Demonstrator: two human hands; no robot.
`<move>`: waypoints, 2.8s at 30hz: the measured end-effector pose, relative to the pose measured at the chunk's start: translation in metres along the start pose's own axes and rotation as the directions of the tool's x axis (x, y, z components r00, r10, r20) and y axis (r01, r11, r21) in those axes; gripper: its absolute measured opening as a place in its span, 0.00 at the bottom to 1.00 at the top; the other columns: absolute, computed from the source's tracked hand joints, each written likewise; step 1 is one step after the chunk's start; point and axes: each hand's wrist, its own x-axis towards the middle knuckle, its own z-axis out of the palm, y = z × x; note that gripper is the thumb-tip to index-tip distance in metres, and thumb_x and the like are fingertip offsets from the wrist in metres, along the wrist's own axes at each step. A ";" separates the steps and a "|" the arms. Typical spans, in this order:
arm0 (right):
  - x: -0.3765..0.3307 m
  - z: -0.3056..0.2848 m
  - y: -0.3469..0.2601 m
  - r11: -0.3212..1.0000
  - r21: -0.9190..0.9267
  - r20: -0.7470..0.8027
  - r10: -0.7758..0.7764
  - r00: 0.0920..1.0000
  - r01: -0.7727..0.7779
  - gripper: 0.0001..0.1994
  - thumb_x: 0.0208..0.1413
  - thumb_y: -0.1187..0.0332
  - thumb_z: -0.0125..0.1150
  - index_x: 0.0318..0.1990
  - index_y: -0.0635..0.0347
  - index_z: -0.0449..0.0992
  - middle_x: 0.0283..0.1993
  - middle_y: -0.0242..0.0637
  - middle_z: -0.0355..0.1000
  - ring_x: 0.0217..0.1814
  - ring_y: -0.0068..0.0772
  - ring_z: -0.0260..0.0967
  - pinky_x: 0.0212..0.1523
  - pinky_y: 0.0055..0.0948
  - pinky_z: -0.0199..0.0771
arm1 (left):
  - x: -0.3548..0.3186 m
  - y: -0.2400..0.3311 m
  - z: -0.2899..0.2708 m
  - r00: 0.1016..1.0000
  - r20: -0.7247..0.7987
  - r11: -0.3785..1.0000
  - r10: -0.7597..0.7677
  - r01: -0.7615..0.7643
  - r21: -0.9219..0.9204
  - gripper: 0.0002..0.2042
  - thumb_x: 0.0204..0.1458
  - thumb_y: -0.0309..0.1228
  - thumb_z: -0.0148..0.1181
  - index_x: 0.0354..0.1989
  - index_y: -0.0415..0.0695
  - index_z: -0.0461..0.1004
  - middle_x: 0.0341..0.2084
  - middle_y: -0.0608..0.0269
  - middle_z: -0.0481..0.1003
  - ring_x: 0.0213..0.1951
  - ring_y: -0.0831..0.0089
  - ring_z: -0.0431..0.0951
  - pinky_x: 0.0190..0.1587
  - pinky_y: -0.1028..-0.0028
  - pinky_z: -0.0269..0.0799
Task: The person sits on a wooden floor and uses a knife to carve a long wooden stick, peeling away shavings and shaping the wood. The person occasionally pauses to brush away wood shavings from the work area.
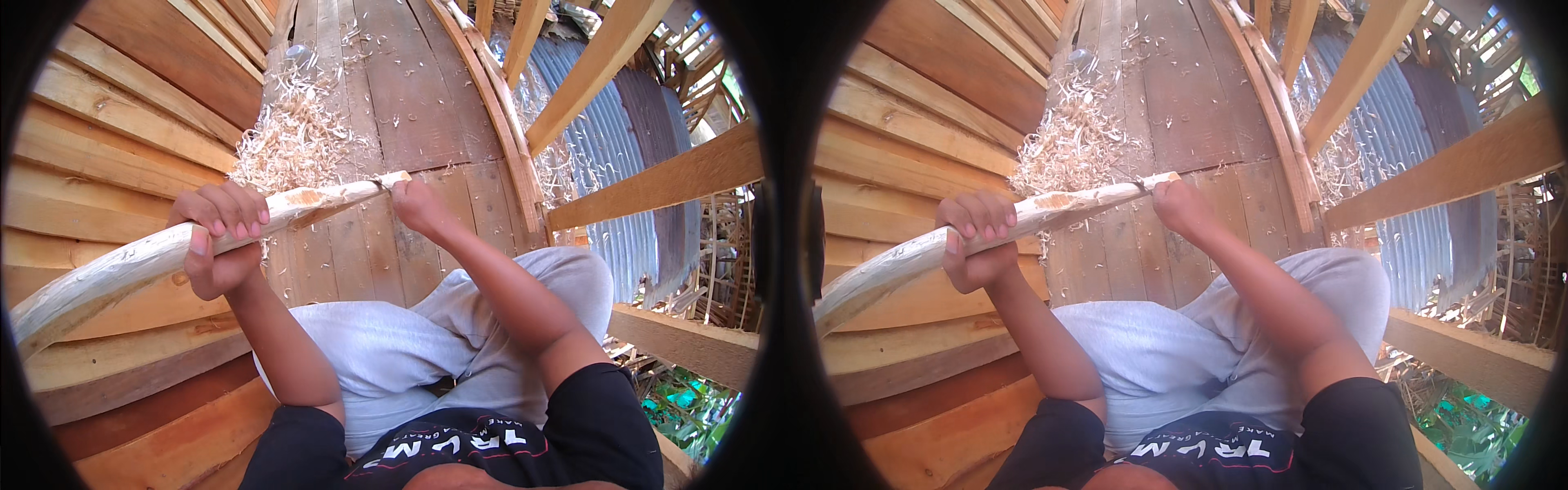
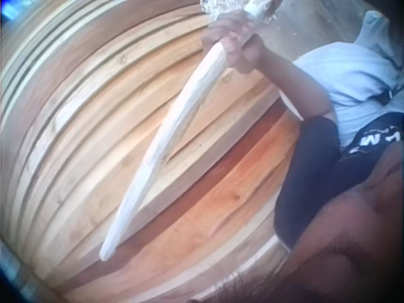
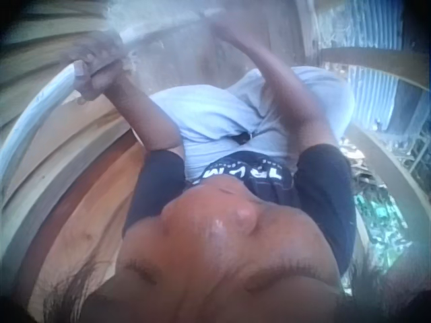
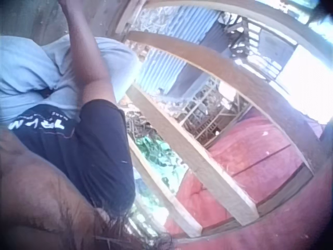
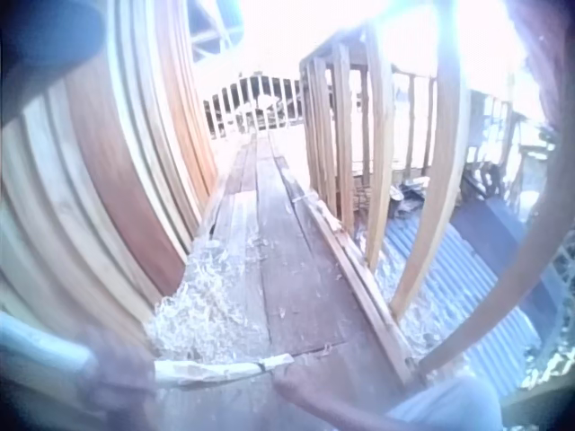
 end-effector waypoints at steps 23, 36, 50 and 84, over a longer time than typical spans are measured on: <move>-0.008 -0.005 -0.011 0.999 0.028 0.044 -0.024 0.999 0.023 0.27 0.61 0.56 0.36 0.35 0.75 0.75 0.39 0.67 0.71 0.45 0.66 0.70 0.48 0.51 0.68 | 0.001 0.001 0.008 0.986 0.164 1.000 0.008 -0.004 -0.025 0.08 0.51 0.34 0.51 0.27 0.43 0.63 0.19 0.61 0.66 0.22 0.71 0.67 0.29 0.69 0.67; -0.027 -0.015 -0.041 1.000 0.019 0.081 -0.008 0.997 0.006 0.26 0.60 0.56 0.35 0.35 0.72 0.77 0.41 0.66 0.72 0.47 0.62 0.71 0.51 0.51 0.68 | -0.005 0.001 0.010 0.993 0.114 1.000 0.016 -0.015 -0.014 0.08 0.50 0.33 0.52 0.26 0.42 0.63 0.18 0.60 0.66 0.21 0.71 0.67 0.29 0.69 0.68; -0.009 -0.008 -0.016 0.996 -0.037 0.063 -0.079 0.995 0.082 0.25 0.61 0.58 0.34 0.36 0.70 0.77 0.40 0.60 0.74 0.42 0.62 0.72 0.49 0.51 0.69 | -0.006 0.002 -0.003 0.993 0.110 0.999 0.029 -0.025 -0.038 0.09 0.50 0.34 0.52 0.26 0.43 0.63 0.18 0.61 0.65 0.20 0.71 0.66 0.28 0.69 0.68; 0.018 0.012 0.040 0.990 -0.141 -0.053 -0.029 0.998 0.021 0.23 0.60 0.60 0.37 0.32 0.70 0.76 0.37 0.61 0.73 0.41 0.66 0.70 0.46 0.52 0.69 | -0.004 0.002 -0.012 0.997 0.072 0.999 0.022 -0.019 -0.049 0.10 0.50 0.35 0.53 0.27 0.42 0.62 0.18 0.61 0.66 0.21 0.71 0.67 0.30 0.69 0.69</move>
